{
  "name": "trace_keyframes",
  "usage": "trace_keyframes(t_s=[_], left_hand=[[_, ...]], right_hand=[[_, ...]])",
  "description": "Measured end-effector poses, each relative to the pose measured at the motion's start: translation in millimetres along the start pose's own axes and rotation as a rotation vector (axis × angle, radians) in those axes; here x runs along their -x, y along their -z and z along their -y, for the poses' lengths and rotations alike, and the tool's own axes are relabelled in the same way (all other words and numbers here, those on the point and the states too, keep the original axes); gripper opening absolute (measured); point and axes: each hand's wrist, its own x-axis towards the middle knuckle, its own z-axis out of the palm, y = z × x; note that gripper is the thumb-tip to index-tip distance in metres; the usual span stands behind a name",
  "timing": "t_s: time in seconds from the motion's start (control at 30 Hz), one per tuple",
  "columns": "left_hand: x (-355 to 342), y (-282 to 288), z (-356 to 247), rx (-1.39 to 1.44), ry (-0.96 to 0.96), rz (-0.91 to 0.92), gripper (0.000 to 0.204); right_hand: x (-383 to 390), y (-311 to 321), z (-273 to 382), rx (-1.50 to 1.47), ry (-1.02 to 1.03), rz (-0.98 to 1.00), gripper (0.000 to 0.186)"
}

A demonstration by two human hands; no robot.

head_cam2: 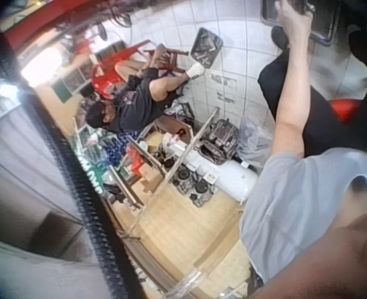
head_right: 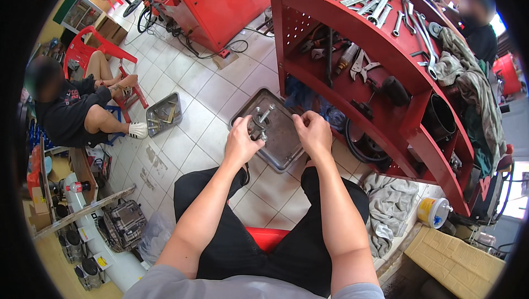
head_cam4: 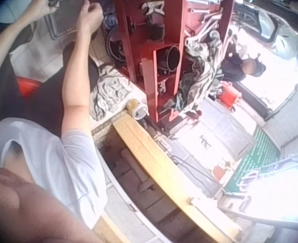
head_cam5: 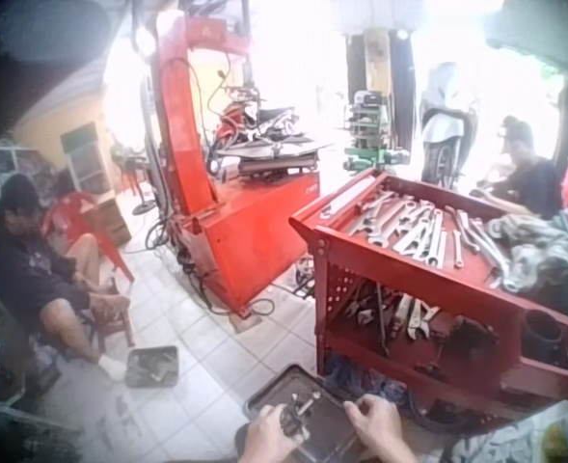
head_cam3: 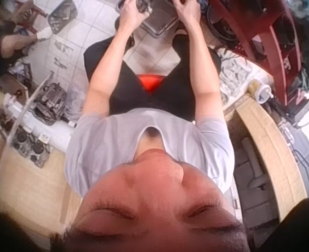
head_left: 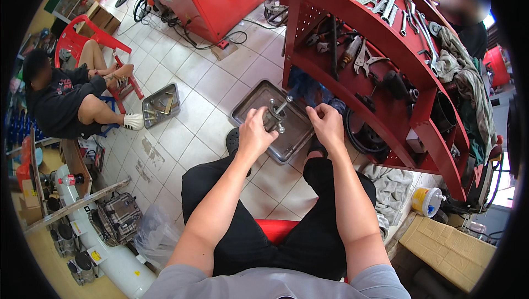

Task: The person sits in a workshop and manipulates a small metallic mechanical component, likely a carburetor, using a small tool. They repeatedly insert the tool into the component, rotate it, and adjust the assembly while holding it in their hands.

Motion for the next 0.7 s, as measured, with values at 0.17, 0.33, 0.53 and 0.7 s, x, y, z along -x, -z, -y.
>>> trace_keyframes(t_s=[0.17,0.33,0.53,0.7], left_hand=[[1.1,1.2,0.0,-0.098,-0.054,0.025,0.064],[2.9,-1.4,-2.8,-0.096,-0.087,0.015,0.062],[-1.5,4.4,-1.4,-0.062,-0.045,-0.011,0.062],[3.7,0.3,-4.2,-0.157,-0.106,0.036,0.062]], right_hand=[[5.0,-4.7,6.0,-0.142,0.088,0.035,0.047],[5.8,-1.3,12.3,-0.038,0.061,0.031,0.045],[3.2,-4.3,3.7,-0.18,0.101,-0.049,0.043],[7.7,-8.0,8.1,-0.133,0.105,0.038,0.047]])
